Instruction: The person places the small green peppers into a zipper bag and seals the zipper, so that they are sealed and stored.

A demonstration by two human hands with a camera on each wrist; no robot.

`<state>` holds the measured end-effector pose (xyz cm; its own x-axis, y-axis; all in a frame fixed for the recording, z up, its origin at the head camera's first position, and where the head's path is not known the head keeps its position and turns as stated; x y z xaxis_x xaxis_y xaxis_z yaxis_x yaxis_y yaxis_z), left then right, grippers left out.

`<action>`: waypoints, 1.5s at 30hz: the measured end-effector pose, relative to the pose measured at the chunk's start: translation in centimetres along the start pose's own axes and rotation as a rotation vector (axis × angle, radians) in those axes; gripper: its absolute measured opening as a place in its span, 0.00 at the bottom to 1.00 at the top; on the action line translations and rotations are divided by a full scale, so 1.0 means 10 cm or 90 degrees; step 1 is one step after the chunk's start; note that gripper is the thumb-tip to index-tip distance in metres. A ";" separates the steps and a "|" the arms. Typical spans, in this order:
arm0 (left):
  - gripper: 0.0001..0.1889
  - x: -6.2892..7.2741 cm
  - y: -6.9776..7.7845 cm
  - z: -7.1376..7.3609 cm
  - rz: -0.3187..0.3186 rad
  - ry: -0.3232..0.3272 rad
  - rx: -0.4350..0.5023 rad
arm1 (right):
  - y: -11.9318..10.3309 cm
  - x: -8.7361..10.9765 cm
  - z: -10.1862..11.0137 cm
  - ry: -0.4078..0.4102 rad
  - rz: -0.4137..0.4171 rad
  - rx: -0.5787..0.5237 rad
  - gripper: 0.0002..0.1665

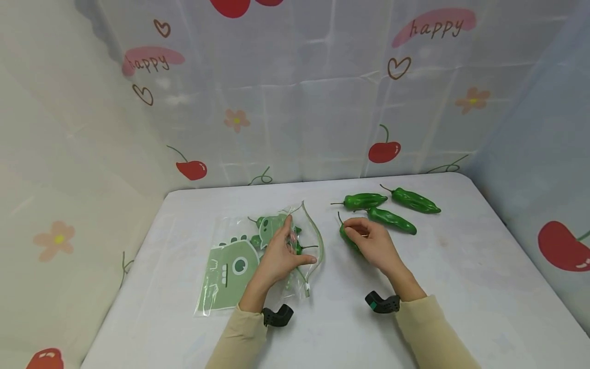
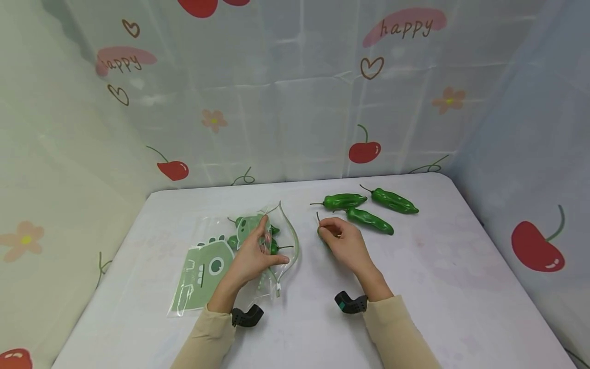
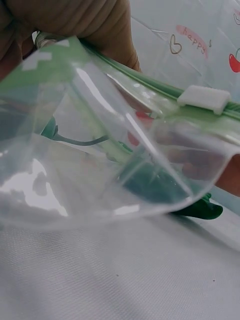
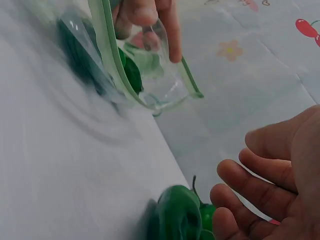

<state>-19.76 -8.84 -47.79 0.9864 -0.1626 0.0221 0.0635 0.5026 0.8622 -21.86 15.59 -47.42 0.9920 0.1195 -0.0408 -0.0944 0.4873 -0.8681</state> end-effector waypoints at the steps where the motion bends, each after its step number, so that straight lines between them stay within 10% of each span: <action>1: 0.68 0.00 0.00 0.00 0.001 0.000 0.000 | 0.01 0.00 0.03 0.003 0.004 0.017 0.18; 26: 0.67 0.00 -0.02 0.02 -0.002 0.008 -0.010 | 0.48 -0.09 0.18 -0.063 -0.021 0.112 0.45; 45: 0.67 0.00 -0.01 0.03 0.004 0.014 -0.023 | 0.55 -0.10 0.13 -0.093 0.001 0.193 0.39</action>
<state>-19.82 -9.12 -47.71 0.9898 -0.1413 0.0167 0.0620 0.5343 0.8430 -23.49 19.29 -51.55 0.9714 0.2324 0.0480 -0.1386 0.7197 -0.6804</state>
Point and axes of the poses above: each hand's wrist, its own x-axis away from the middle knuckle, its own z-axis out of the back of the hand, y = z × x, the point moved 5 cm from there along -x, towards the middle knuckle, and after that the axes turned 1 degree about -z, right-handed, at the moved point
